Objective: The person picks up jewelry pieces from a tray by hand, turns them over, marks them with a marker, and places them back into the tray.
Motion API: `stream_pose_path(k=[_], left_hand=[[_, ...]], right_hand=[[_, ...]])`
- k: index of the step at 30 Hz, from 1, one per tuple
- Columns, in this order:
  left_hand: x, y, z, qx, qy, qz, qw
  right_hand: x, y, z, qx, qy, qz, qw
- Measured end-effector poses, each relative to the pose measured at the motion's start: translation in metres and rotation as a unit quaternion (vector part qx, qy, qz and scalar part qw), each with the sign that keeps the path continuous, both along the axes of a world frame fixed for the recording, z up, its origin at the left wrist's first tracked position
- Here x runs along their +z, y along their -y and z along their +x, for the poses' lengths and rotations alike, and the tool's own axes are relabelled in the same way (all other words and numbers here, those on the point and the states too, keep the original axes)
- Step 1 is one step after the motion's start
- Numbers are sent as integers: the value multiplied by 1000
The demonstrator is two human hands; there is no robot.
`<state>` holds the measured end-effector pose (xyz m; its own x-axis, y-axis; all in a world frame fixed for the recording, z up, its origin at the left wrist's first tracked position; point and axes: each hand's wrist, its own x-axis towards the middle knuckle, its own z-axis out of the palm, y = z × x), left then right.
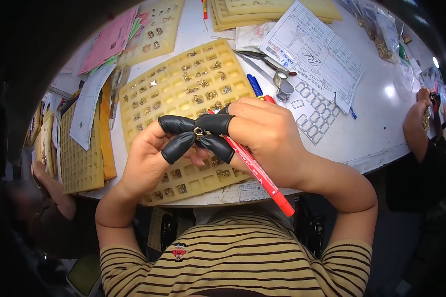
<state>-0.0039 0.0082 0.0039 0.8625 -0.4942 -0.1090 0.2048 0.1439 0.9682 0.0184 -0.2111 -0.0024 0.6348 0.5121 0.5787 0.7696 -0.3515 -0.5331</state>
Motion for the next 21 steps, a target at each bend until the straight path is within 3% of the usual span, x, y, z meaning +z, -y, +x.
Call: stream_pose_path(k=[7,16,19,21], left_hand=[[-1,0,0,-5,21,4,1000],[2,1,0,0,-2,43,999],[4,2,0,7,-13,39,999],[7,4,-2,32,-4,39,999]], right_hand=[[-3,-1,2,3,16,19,1000],[5,3,1,3,25,-64,998],[5,0,0,10,-60,-30,998],[6,-3,-3,43,-310,128,941]])
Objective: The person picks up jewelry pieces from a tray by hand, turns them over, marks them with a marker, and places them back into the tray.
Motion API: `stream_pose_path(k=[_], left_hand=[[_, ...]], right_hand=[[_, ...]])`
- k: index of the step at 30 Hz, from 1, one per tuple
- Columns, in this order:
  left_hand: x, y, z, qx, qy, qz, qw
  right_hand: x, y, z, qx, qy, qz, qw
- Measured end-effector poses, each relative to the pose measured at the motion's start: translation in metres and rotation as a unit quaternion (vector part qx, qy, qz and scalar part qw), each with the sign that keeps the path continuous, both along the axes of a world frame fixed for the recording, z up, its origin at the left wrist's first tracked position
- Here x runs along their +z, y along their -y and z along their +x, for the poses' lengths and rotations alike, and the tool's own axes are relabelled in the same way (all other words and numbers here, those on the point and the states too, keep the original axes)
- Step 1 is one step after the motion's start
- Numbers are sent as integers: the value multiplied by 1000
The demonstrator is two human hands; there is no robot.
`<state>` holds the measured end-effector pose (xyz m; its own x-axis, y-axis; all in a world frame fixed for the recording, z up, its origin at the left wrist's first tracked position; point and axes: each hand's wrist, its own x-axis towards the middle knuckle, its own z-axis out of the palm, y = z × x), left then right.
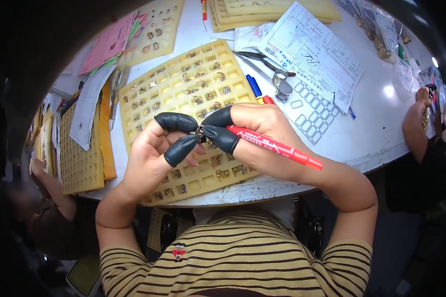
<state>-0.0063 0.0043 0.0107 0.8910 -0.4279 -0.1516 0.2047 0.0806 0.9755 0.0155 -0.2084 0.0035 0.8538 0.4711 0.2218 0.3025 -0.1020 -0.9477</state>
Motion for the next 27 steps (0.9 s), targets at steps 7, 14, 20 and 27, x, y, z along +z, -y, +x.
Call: stream_pose_path(k=[7,14,20,27], left_hand=[[-5,3,-1,24,132,62,989],[-9,2,-1,29,185,73,980],[-8,1,-1,27,175,86,981],[-2,2,-4,24,113,51,992]], right_hand=[[13,4,2,44,-204,11,978],[9,4,3,48,-206,18,977],[9,3,3,51,-209,25,976],[13,4,3,63,-204,36,976]])
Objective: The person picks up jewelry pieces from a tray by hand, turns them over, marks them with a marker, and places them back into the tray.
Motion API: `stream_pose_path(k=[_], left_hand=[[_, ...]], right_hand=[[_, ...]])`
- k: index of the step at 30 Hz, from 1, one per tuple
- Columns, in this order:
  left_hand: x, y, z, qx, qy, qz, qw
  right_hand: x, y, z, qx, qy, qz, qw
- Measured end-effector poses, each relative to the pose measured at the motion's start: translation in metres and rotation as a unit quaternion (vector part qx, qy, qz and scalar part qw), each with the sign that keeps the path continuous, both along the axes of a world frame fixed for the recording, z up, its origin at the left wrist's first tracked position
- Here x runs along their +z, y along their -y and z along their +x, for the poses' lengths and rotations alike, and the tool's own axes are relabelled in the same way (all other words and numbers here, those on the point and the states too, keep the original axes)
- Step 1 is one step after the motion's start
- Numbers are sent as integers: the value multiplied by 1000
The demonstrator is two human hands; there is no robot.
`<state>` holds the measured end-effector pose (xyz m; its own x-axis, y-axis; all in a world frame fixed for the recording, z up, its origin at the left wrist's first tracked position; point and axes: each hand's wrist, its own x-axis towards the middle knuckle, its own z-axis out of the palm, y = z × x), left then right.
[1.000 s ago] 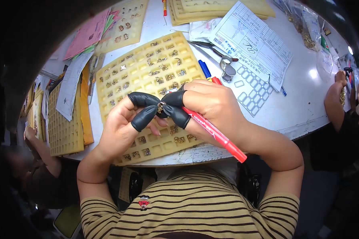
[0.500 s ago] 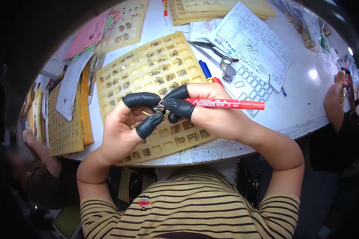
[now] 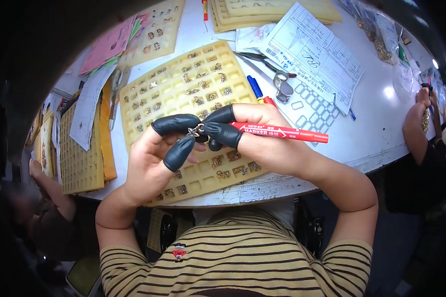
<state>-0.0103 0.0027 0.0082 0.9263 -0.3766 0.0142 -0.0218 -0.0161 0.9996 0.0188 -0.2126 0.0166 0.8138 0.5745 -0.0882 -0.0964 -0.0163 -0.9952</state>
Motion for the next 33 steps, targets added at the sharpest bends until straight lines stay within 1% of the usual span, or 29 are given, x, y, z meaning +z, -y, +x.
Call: stream_pose_path(k=[1,2,4,5,7,8,10,11,13,14,15,17,18,19,20,21,22,23,24,25,26,27,28,32,33], left_hand=[[1,0,0,-8,-18,-32,999],[2,1,0,-8,-18,-32,999],[3,1,0,-7,-67,-72,995],[3,2,0,-7,-67,-72,995],[1,3,-1,-1,-25,-49,998],[-1,3,-1,0,-24,-49,998],[-4,3,0,-7,84,50,995],[-8,2,2,-6,84,50,995],[-15,0,4,9,164,91,982],[-9,0,1,17,125,101,987],[-8,1,1,17,125,101,987],[-6,3,0,29,17,-2,999],[-3,3,0,29,17,-2,999],[1,1,2,19,-54,-39,998],[4,0,4,9,-125,-77,989],[4,-3,7,10,-125,-77,989],[2,-5,12,-30,-176,-66,982],[0,-8,15,-69,-227,-56,970],[-5,-11,15,-108,-240,-84,961],[-6,-9,14,-108,-239,-84,961],[-8,-6,11,-92,-260,-126,953],[-9,-4,10,-76,-280,-168,942],[-9,-6,12,-75,-301,-188,932],[-8,-7,16,-70,-299,-196,931],[-8,-8,17,-69,-297,-197,932]], right_hand=[[-2,1,0,0,8,-6,1000],[-4,1,1,0,16,-12,1000],[-1,0,0,-2,21,-16,1000],[1,-1,0,-3,25,-20,999],[-1,-2,-2,-8,19,-12,1000],[-2,-3,-3,-14,13,-4,1000],[-5,-3,-4,-11,13,-7,1000],[-5,-3,-4,-9,14,-9,1000],[-5,-4,-5,-7,1,-25,1000],[-7,-4,-5,-7,6,-18,1000],[-8,-4,-6,-6,11,-12,1000],[-4,-4,-6,-10,6,-10,1000],[-3,-4,-6,-15,0,-8,1000],[-4,-4,-6,-15,0,-8,1000],[-5,-4,-6,-27,63,-10,998],[-8,-4,-6,-39,125,-12,991],[-17,-7,-4,-77,314,-48,945],[-16,-6,-3,-76,315,-48,945],[-16,-5,-1,-86,417,-97,900],[-16,-5,-1,-95,513,-145,841],[-22,-7,-1,-121,562,-174,800],[-24,-6,1,-122,562,-173,800],[-25,-4,3,-103,608,-196,762],[-23,-8,6,-105,695,-202,682],[-21,-6,7,-98,697,-203,681]])
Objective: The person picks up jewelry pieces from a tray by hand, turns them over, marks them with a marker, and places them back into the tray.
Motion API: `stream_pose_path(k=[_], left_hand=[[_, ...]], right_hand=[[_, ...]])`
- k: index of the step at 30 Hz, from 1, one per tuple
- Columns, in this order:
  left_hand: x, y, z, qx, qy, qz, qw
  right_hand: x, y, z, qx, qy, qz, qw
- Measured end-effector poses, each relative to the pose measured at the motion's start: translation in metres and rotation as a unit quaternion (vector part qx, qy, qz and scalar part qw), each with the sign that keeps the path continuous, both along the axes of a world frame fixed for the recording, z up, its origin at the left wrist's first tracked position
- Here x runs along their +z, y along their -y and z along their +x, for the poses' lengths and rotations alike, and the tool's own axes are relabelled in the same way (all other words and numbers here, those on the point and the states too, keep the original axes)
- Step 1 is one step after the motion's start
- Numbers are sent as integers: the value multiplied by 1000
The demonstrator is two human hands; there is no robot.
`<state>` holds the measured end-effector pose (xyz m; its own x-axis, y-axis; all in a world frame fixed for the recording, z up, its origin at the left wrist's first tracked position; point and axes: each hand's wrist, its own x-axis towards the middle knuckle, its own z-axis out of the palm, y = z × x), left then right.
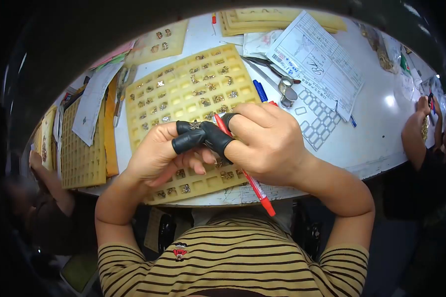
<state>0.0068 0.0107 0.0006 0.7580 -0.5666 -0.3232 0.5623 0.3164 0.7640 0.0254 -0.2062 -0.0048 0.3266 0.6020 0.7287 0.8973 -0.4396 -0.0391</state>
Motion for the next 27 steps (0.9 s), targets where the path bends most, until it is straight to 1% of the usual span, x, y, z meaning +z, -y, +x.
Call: stream_pose_path(k=[2,3,5,6,8,9,10,12,13,14,16,17,20,22,24,27], left_hand=[[0,-1,1,2,3,0,1000],[1,-1,0,3,4,1,1000],[5,2,-2,18,54,89,994],[6,3,-3,16,53,89,994],[8,3,-5,-30,92,141,985],[6,4,-7,-33,119,148,981],[6,4,-8,-34,118,148,981],[5,6,-9,-17,142,150,978],[10,5,-7,-19,137,177,975],[11,4,-7,-20,136,177,975],[12,1,-5,-6,102,119,988],[11,0,-4,-15,106,110,988],[14,2,-4,-14,73,110,991],[11,2,-4,-18,82,99,992],[9,1,-3,-21,91,88,992],[8,-1,-3,-24,66,75,995]], right_hand=[[3,3,1,9,2,-12,1000],[3,2,0,-1,-50,13,999],[3,2,0,-13,-102,37,994],[3,3,0,-5,-131,41,991],[3,3,1,12,-187,49,981],[5,1,1,37,-190,42,980],[5,1,1,36,-191,43,980],[5,3,1,72,-209,24,975],[9,4,0,73,-226,17,971],[10,5,-1,73,-226,18,971],[12,5,-2,75,-255,24,964],[10,6,-1,75,-256,24,963],[4,7,1,77,-260,37,962],[5,5,-1,75,-302,77,947],[7,4,-2,75,-315,85,942],[7,3,-4,70,-330,96,936]])
